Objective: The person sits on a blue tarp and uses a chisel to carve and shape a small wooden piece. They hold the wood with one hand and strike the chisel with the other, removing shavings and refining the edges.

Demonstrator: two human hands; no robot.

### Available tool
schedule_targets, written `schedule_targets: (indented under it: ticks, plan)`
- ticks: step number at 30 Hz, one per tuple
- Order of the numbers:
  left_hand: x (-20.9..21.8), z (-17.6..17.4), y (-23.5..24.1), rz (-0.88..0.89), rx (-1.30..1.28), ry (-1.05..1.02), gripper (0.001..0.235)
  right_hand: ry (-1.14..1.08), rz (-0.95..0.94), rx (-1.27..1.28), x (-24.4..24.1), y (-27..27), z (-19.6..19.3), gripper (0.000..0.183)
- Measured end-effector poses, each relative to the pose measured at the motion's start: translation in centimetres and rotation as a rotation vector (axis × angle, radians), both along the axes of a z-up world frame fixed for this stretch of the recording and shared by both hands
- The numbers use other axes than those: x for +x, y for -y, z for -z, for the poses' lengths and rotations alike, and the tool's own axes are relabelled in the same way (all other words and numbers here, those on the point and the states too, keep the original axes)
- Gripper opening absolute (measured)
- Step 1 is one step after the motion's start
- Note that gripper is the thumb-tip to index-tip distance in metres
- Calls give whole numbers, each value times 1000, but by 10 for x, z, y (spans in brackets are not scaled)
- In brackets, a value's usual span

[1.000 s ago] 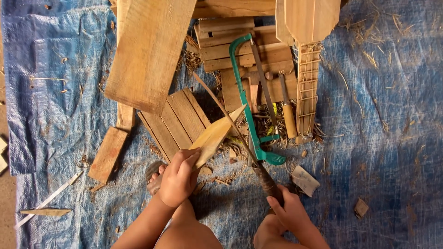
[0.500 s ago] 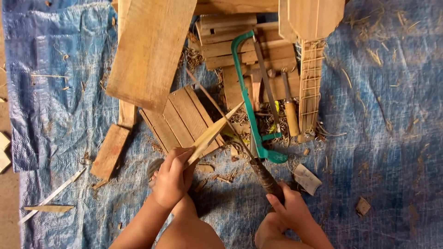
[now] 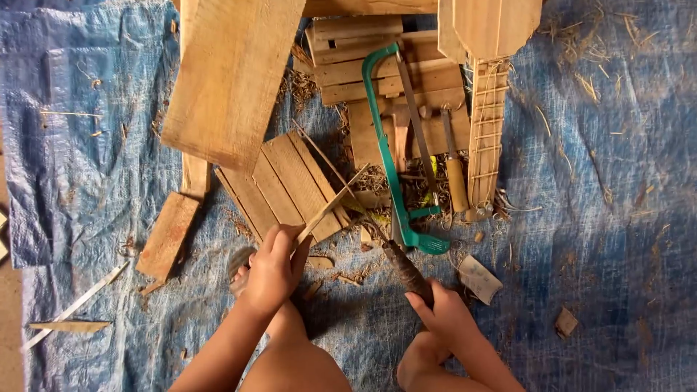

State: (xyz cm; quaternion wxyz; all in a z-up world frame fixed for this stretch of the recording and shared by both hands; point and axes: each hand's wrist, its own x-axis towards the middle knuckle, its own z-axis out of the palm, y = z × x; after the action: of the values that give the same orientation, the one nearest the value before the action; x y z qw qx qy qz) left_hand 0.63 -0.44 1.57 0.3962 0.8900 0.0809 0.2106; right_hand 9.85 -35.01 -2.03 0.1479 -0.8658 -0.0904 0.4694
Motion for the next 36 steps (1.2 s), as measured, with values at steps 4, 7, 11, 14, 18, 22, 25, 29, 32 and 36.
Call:
schedule_targets:
  ticks: [4,7,11,14,18,22,25,29,32,36]
  plan:
    - [12,-12,4,-42,43,-101,20,54,-21,-8,2,-5,-12,46]
    - [20,-4,7,-56,78,-133,41,137,-35,-62,5,-2,-5,88]
    - [20,3,9,-86,162,-112,23,227,-78,-87,-2,-1,-1,59]
    - [18,2,10,-110,178,-110,25,388,-138,-58,-10,6,14,53]
    - [24,2,12,-110,175,-120,25,740,-247,-7,-5,13,26,57]
    - [24,1,12,-99,194,-104,25,302,-54,12,-3,3,3,50]
    - [16,2,9,-75,194,-112,26,-17,122,95,0,1,-8,44]
    - [2,9,4,-31,220,-76,32,-131,133,117,5,8,-21,42]
    - [-3,14,3,-29,255,-61,37,-207,143,96,13,6,-36,50]
    - [-1,14,6,-52,283,-38,36,-265,159,24,23,-6,-53,58]
